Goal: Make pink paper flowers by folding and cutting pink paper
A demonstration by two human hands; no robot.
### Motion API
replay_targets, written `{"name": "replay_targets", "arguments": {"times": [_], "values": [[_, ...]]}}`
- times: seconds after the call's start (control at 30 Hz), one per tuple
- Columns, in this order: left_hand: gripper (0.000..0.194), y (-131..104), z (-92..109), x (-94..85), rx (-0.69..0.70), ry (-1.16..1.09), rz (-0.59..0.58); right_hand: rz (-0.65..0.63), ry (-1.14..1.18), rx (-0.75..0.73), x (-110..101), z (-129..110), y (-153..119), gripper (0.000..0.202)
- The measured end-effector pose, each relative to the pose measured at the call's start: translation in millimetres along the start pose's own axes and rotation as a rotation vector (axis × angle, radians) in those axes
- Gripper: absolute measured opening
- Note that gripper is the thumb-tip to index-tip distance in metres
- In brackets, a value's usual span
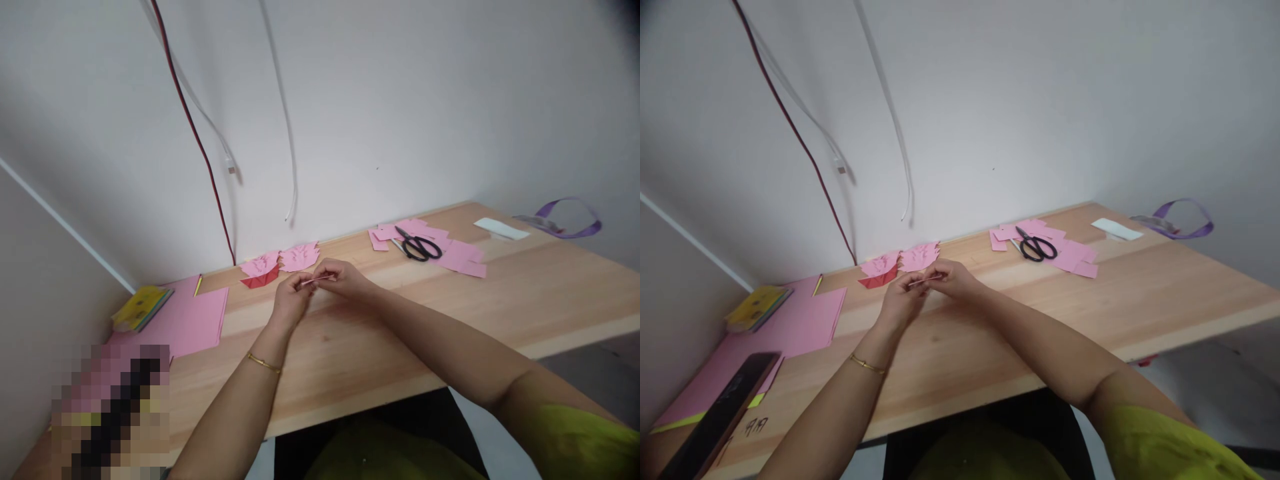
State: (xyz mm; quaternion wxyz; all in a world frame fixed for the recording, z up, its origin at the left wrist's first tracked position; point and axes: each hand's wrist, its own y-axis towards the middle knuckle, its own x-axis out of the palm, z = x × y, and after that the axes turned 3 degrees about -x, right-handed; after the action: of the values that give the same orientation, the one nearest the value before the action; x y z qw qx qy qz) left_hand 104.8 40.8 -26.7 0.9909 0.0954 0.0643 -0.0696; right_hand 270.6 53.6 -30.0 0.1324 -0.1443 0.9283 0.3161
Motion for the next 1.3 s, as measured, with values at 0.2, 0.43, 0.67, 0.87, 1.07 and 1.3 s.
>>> {"name": "replay_targets", "arguments": {"times": [0.2,0.43,0.67,0.87,1.07,1.3], "values": [[0.019,-1.0,0.5,-7.6,0.282,0.241,0.076,0.028,-0.160,-0.266,1.4,0.1,4.1,0.012],[0.008,-0.2,-2.3,-5.8,0.178,0.231,0.021,0.054,-0.143,-0.121,0.5,-4.5,0.1,0.017],[0.024,-4.3,4.3,-0.1,-0.023,0.045,-0.103,0.000,-0.018,0.152,-1.6,-6.0,-1.9,0.027],[0.026,-5.3,7.6,0.2,-0.023,0.067,-0.105,-0.054,-0.015,0.121,-3.5,-10.4,1.1,0.030],[0.029,-4.5,2.0,4.1,-0.090,-0.001,-0.004,-0.020,0.038,0.241,-0.9,-0.5,1.2,0.028],[0.025,-2.5,2.0,6.5,-0.163,-0.179,0.043,-0.017,0.126,0.189,2.5,5.1,-1.3,0.023]]}}
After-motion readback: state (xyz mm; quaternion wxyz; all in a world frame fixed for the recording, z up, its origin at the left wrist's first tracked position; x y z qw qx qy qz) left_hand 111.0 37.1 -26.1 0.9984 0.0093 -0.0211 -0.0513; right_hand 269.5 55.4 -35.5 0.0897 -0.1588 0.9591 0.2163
